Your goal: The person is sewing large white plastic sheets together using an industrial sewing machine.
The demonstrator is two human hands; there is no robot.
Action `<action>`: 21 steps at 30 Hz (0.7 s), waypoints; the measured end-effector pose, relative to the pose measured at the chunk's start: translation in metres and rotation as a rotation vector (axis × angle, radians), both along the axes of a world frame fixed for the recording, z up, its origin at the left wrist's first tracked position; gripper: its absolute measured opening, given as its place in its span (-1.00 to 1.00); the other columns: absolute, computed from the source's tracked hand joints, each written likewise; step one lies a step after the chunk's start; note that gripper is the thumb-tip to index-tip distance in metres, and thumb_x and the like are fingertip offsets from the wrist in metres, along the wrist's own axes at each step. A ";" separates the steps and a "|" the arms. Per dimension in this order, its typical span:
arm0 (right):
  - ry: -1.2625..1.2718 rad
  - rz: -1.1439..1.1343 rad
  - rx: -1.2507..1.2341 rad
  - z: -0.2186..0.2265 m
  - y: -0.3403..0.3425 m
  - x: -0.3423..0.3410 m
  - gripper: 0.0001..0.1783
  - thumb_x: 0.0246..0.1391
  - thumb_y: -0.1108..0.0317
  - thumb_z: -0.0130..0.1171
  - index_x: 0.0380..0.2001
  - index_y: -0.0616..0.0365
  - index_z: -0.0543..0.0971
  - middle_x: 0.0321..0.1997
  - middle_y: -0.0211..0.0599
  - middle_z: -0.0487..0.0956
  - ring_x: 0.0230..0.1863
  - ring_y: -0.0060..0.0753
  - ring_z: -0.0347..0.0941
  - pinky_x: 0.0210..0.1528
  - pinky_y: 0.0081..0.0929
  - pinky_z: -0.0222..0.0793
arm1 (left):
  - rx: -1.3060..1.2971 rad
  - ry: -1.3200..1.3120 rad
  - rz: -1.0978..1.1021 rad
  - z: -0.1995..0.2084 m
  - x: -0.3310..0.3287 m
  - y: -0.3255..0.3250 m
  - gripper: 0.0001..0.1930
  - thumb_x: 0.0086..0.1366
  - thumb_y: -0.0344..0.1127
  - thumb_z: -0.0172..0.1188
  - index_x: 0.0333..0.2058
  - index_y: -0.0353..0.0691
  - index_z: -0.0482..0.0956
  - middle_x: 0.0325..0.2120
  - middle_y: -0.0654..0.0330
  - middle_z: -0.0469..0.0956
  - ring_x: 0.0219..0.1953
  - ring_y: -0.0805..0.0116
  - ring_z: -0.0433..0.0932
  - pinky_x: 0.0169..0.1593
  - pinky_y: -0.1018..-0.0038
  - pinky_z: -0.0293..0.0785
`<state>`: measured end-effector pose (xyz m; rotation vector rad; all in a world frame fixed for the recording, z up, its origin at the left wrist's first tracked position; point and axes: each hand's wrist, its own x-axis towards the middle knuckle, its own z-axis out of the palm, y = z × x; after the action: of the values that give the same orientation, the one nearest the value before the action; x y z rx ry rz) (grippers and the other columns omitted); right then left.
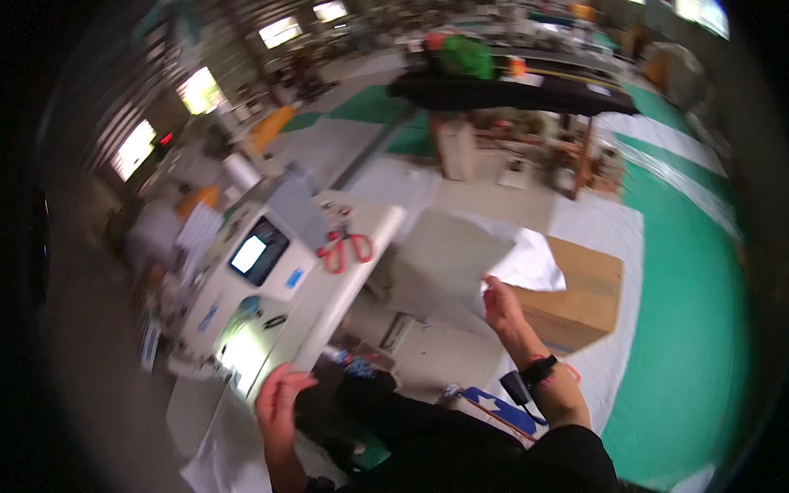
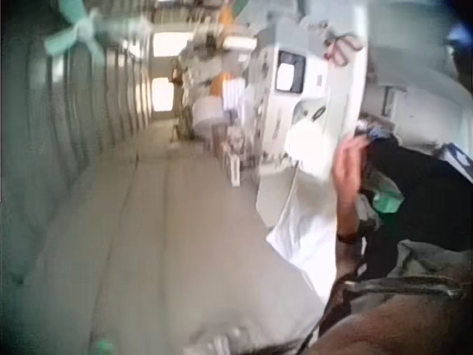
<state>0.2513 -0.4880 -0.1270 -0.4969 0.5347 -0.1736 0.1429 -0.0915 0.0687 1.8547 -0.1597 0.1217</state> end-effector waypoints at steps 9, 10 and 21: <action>-0.374 0.562 0.170 0.105 0.162 -0.004 -0.89 0.03 0.46 0.15 -0.36 0.27 0.51 -0.34 -0.09 0.59 -0.23 -0.24 0.57 -0.07 -0.24 0.52 | -0.467 -0.379 -1.246 0.135 -0.047 -0.068 -0.66 0.35 -0.41 -0.08 -0.05 -0.65 0.33 -0.24 -0.14 0.52 -0.25 -0.03 0.52 -0.17 0.23 0.46; -0.393 0.570 0.102 0.112 0.175 -0.003 -0.89 0.03 0.48 0.15 -0.35 0.29 0.52 -0.31 -0.03 0.59 -0.21 -0.23 0.57 -0.06 -0.24 0.52 | -0.175 -0.283 -1.269 0.135 -0.051 -0.065 -0.70 0.33 -0.37 -0.06 -0.12 -0.55 0.37 -0.27 -0.08 0.54 -0.25 0.03 0.53 -0.17 0.24 0.46; -0.508 0.808 -0.577 0.113 0.256 -0.035 -0.90 -0.03 0.45 0.27 -0.55 0.24 0.63 -0.47 -0.52 0.61 -0.50 -0.82 0.38 -0.48 -0.71 0.24 | 0.894 -0.539 0.459 -0.049 0.030 -0.008 -0.39 0.02 -0.31 0.27 0.06 -0.24 0.26 -0.32 -0.04 0.54 -0.27 -0.06 0.53 -0.22 0.14 0.46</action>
<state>0.2164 -0.2317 -0.0143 -1.1509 -0.2533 0.3303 0.1730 -0.0990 0.0195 2.6831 -0.1697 1.0094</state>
